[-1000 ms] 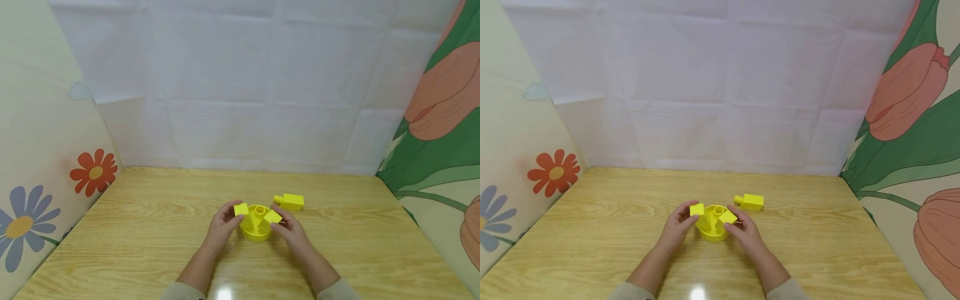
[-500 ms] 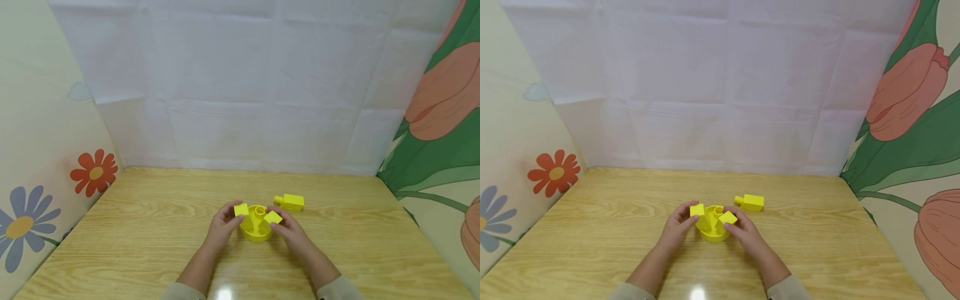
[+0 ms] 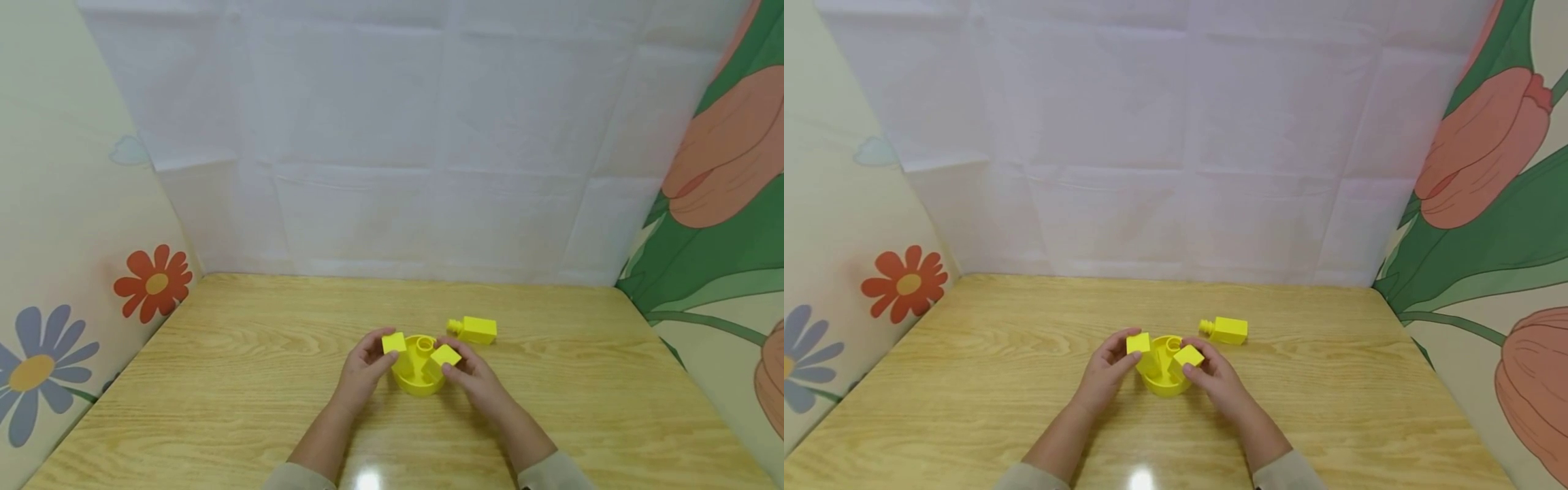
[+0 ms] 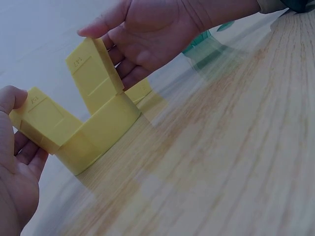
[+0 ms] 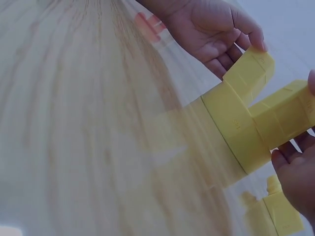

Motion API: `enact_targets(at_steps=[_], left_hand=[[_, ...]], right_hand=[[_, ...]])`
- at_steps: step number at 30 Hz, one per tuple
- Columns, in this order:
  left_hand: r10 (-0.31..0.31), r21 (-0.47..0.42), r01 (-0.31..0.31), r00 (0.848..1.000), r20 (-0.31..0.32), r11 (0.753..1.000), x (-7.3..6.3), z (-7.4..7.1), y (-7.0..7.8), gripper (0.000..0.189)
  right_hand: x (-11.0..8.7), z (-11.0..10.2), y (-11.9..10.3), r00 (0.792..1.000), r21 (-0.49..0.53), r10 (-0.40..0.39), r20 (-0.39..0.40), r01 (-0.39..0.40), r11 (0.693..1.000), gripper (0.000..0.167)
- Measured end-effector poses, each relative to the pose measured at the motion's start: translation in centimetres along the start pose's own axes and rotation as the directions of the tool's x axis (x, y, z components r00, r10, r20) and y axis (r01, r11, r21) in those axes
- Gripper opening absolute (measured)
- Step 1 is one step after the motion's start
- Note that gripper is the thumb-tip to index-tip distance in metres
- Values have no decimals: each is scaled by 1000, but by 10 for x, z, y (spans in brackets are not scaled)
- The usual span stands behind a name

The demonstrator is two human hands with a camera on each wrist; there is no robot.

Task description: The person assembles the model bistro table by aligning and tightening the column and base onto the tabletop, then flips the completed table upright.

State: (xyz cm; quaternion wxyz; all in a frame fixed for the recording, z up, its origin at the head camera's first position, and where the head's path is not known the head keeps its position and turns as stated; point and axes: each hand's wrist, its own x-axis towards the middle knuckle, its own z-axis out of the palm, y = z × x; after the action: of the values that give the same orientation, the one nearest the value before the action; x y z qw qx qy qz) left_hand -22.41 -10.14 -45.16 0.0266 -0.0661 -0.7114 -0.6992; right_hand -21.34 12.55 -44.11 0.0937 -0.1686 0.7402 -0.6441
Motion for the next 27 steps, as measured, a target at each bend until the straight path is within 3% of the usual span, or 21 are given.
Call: enact_targets(at_steps=[13,18,27], left_hand=[[-10,-3,10,1000,5,1000,0,-1,2,40],[-17,29,17,1000,3,999,0,-2,1,48],[-59,24,60,997,-42,998,11,-3,3,55]], right_hand=[[1,1,1,1000,10,16,7,-16,1000,51],[0,2,3,999,28,34,-11,-34,999,54],[1,8,3,999,71,23,-37,-21,997,57]])
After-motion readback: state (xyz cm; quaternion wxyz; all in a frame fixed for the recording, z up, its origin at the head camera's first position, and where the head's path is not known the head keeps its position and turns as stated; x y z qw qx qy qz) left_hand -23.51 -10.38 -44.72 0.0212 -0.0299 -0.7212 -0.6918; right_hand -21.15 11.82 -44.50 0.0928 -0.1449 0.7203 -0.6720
